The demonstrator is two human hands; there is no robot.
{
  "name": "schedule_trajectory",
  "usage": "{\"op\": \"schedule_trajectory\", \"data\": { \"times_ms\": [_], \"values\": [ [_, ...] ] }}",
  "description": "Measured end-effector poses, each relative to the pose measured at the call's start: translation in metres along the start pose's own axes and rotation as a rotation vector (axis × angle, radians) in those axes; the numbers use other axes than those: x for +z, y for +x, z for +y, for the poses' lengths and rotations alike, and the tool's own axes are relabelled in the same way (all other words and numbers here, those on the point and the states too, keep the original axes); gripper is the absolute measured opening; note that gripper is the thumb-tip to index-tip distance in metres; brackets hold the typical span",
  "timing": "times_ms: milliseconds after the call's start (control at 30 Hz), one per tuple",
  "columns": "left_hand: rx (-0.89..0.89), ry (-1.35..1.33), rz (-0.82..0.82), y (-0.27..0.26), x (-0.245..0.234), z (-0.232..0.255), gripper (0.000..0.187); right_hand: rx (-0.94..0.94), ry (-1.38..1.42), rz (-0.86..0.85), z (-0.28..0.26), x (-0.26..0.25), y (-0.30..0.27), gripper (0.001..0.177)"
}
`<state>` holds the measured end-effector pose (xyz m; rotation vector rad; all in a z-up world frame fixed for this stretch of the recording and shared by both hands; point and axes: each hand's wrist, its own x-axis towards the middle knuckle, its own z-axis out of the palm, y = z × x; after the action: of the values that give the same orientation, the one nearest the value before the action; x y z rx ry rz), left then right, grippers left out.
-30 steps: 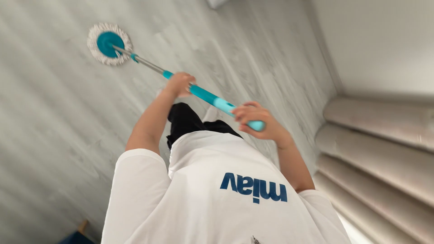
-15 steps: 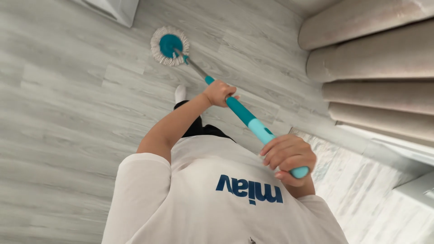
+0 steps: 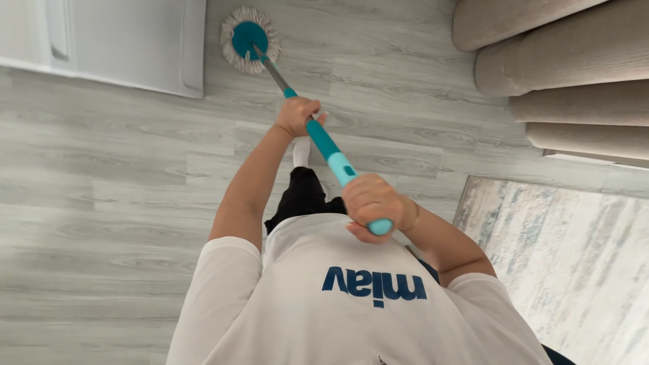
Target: Mopping the floor throughout a room and hallway using a spin mop.
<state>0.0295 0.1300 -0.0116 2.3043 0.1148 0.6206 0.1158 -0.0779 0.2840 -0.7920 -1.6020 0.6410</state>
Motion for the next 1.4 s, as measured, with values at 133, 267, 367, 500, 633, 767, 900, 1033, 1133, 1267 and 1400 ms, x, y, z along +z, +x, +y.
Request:
{"op": "schedule_trajectory", "data": {
  "times_ms": [133, 267, 367, 500, 633, 767, 900, 1033, 1133, 1267, 1400],
  "values": [
    [-0.072, 0.063, -0.051, 0.016, -0.028, -0.057, 0.021, -0.057, -0.084, 0.014, 0.066, 0.003, 0.019, 0.029],
    [-0.271, 0.288, -0.112, 0.014, -0.026, -0.116, 0.026, -0.012, -0.108, -0.043, 0.118, 0.004, 0.025, 0.032],
    [-0.400, 0.445, -0.113, 0.007, -0.004, -0.148, 0.046, -0.009, -0.150, -0.070, 0.139, -0.002, 0.014, 0.033],
    [-0.499, 0.237, -0.039, 0.014, 0.019, -0.118, 0.056, 0.080, -0.167, -0.047, 0.125, -0.021, -0.015, 0.034],
    [-0.456, 0.047, 0.112, 0.033, 0.064, -0.051, 0.050, 0.068, -0.125, -0.028, 0.074, -0.062, -0.036, 0.030],
    [-0.460, -0.072, 0.117, 0.066, 0.132, 0.006, 0.030, 0.130, -0.124, -0.026, 0.015, -0.111, -0.091, 0.032],
    [-0.346, -0.111, 0.054, 0.104, 0.221, 0.054, 0.026, 0.208, -0.181, 0.057, -0.046, -0.156, -0.156, 0.034],
    [-0.234, -0.192, -0.031, 0.134, 0.295, 0.123, 0.027, 0.274, -0.256, 0.169, -0.106, -0.170, -0.221, 0.033],
    [-0.125, -0.251, -0.124, 0.155, 0.348, 0.168, 0.029, 0.333, -0.346, 0.229, -0.141, -0.174, -0.263, 0.035],
    [0.020, -0.299, -0.268, 0.165, 0.399, 0.214, 0.033, 0.358, -0.452, 0.384, -0.176, -0.162, -0.297, 0.029],
    [0.104, -0.313, -0.369, 0.159, 0.409, 0.237, 0.034, 0.423, -0.555, 0.431, -0.193, -0.145, -0.289, 0.031]
  ]
}}
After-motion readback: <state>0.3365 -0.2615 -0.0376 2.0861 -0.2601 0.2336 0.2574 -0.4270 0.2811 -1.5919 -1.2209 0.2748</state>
